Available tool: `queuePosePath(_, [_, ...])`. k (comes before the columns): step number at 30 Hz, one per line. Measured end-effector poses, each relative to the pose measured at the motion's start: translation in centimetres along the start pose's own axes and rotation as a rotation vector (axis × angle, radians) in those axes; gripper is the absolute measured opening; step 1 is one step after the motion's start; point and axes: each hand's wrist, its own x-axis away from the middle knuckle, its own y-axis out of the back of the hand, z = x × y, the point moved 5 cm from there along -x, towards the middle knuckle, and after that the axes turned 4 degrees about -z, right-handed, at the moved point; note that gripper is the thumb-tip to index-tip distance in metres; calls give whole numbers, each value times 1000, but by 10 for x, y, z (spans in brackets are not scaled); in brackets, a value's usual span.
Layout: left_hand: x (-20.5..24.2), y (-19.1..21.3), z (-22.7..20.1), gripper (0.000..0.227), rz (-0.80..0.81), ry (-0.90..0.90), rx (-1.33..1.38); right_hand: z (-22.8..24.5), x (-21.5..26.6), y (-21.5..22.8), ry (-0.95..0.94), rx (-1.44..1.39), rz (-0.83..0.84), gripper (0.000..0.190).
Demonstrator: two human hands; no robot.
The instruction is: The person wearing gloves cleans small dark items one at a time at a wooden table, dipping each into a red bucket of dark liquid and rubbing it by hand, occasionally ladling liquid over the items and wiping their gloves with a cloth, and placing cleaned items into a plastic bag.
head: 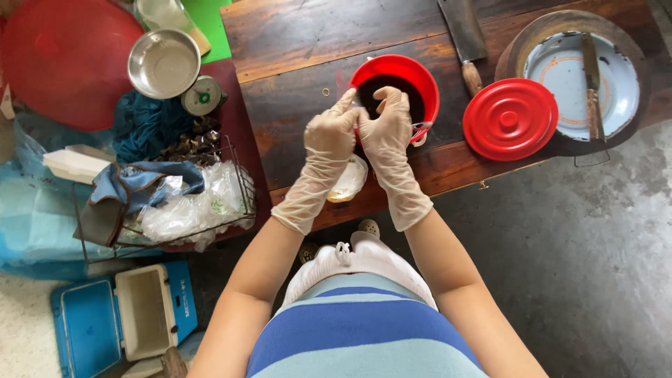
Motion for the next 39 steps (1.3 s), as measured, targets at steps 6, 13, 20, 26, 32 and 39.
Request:
queuePosePath(6, [6,-15,24,19,157,-15,126,15,-2,10,467,529,-22,35])
queuePosePath(13, [-15,31,28,20,503,836,1055,61,-14,50,288,-20,582,62])
queuePosePath(20, [-4,31,59,28,514,1197,1373,10,-6,40,61,69,560,20])
queuePosePath(26, [0,40,58,30,558,1194,1621,41,17,18,199,-54,527,30])
queuePosePath(32, [6,41,76,31,517,1208,1692,-8,46,-20,-295,-291,575,26])
queuePosePath(39, [35,29,127,23,336,1214,1438,-68,-17,85,-301,482,60,37])
